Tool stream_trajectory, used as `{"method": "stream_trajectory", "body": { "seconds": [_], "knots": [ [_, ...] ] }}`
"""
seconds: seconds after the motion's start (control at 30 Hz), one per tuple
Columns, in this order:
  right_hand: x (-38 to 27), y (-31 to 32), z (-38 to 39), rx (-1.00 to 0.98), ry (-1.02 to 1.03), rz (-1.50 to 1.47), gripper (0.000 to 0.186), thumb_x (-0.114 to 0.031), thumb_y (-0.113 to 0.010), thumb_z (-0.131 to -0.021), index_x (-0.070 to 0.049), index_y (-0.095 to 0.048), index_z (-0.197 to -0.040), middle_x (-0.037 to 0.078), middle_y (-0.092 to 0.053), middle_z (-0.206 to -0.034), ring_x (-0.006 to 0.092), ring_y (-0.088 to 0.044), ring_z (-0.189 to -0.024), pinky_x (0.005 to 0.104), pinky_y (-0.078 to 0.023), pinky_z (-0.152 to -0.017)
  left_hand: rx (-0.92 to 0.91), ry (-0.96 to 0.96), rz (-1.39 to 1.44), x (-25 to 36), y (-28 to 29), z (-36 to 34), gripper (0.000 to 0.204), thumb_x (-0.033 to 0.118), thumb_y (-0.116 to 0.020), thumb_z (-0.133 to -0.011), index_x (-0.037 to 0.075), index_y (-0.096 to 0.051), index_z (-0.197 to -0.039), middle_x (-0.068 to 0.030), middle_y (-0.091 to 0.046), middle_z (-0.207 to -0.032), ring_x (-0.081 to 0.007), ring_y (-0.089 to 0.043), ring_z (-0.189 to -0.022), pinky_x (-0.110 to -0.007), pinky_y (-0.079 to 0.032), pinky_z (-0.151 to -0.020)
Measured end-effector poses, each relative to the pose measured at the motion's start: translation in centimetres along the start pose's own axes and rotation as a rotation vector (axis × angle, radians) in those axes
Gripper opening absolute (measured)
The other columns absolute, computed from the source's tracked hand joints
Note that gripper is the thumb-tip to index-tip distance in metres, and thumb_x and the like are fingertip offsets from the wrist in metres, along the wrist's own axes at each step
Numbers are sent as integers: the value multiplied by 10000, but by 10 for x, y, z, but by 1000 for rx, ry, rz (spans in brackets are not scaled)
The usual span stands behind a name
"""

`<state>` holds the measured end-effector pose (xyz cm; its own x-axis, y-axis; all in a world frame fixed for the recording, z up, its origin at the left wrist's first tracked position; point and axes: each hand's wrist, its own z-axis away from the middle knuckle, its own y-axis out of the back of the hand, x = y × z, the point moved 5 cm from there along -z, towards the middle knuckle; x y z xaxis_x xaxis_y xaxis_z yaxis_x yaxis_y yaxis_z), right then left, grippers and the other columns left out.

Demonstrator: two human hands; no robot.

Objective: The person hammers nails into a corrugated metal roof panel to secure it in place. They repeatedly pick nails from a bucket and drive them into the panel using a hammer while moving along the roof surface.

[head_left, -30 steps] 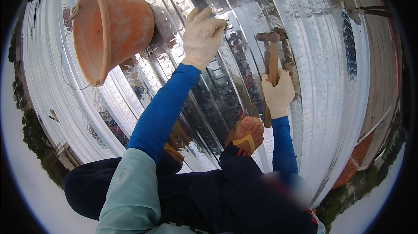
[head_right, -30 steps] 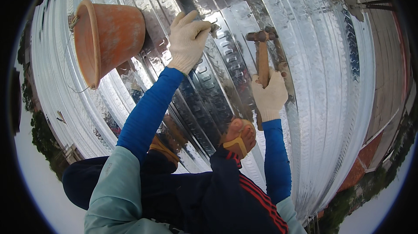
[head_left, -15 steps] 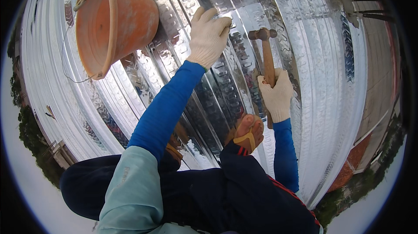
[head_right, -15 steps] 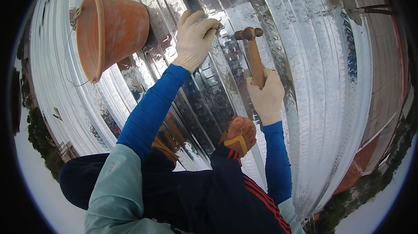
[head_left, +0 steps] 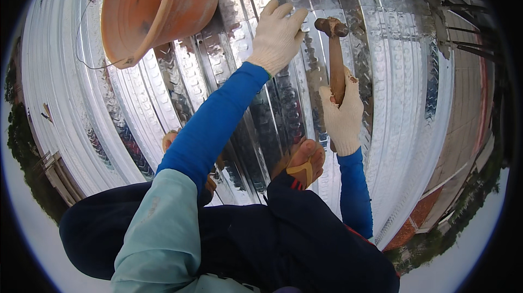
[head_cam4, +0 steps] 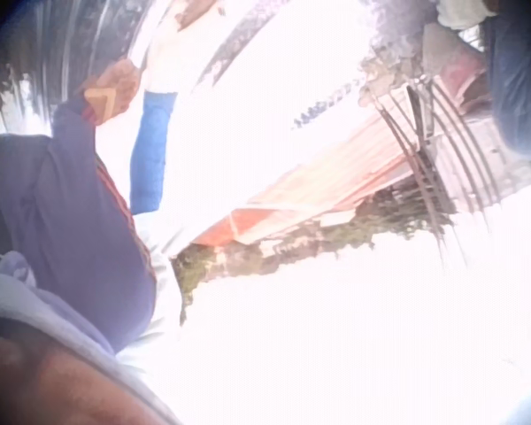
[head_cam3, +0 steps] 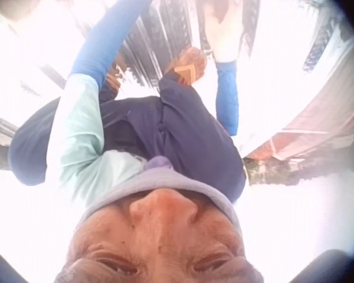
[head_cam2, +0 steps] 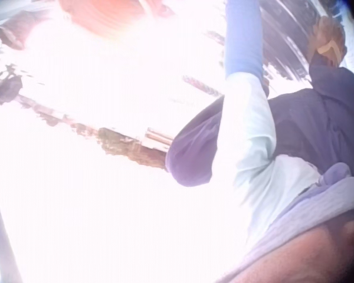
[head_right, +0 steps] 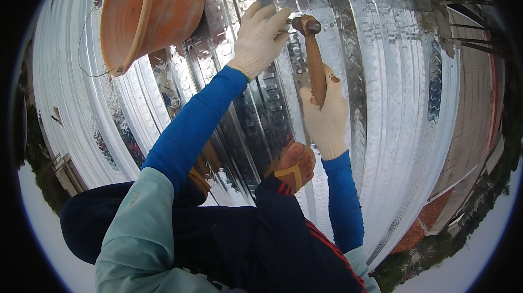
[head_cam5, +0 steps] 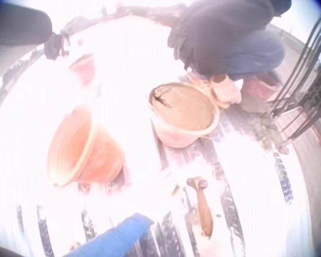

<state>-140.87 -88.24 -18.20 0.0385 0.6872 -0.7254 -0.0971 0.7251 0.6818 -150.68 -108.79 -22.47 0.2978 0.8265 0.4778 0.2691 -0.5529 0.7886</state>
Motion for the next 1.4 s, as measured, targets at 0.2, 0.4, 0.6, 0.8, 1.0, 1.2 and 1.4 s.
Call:
{"method": "stream_trajectory", "body": {
  "seconds": [0.2,0.4,0.6,0.8,1.0,1.2,1.4],
  "knots": [
    [7,-11,3,-93,-61,3,672,-180,-685,-1000,-58,-477,-1627,250,-747,-1096,405,-758,-868,451,-598,-803,-43,32,8,4,6,1,491,52,-757,-808,83,-692,-1294,-151,-711,-1142,-384,-628,-1127,-496,-549,-1012],
    [-4,-18,-1,-88,-26,64,650,-192,-660,-1029,-70,-465,-1637,263,-738,-1054,400,-750,-840,470,-583,-767,-44,29,58,3,11,7,540,24,-749,-819,43,-648,-1350,-231,-692,-1270,-456,-606,-1255,-522,-512,-1120],
    [-10,-19,-10,-88,-18,118,630,-185,-658,-1036,-63,-470,-1625,261,-723,-977,393,-744,-807,468,-575,-739,0,100,146,6,18,6,546,-40,-656,-835,21,-617,-1376,-237,-679,-1282,-460,-607,-1233,-534,-509,-1099],
    [-43,-6,-11,-88,11,92,638,-185,-664,-1037,-45,-476,-1630,257,-726,-970,391,-747,-804,476,-579,-743,206,281,198,-8,30,15,584,-115,-577,-847,-13,-596,-1422,-276,-667,-1305,-497,-600,-1255,-551,-491,-1108],
    [-19,-13,-18,-180,14,282,660,-210,-661,-1073,-46,-445,-1674,257,-727,-1014,327,-722,-759,404,-591,-739,239,334,178,-7,30,11,480,-134,-597,-813,-13,-611,-1277,-253,-628,-1177,-493,-590,-1142,-569,-486,-1036],
    [-46,2,-15,-163,-38,239,668,-203,-685,-1040,-51,-473,-1654,226,-745,-966,345,-746,-793,444,-593,-756,266,325,167,-5,29,8,395,-130,-608,-795,-2,-612,-1168,-195,-625,-1111,-449,-586,-1096,-539,-483,-1006],
    [-53,-5,-18,-123,59,145,662,-219,-687,-1055,-50,-468,-1656,217,-731,-933,338,-751,-800,431,-597,-749,185,375,207,-14,38,9,494,-154,-581,-824,-8,-635,-1293,-246,-643,-1176,-487,-601,-1166,-563,-487,-1043]
  ]
}}
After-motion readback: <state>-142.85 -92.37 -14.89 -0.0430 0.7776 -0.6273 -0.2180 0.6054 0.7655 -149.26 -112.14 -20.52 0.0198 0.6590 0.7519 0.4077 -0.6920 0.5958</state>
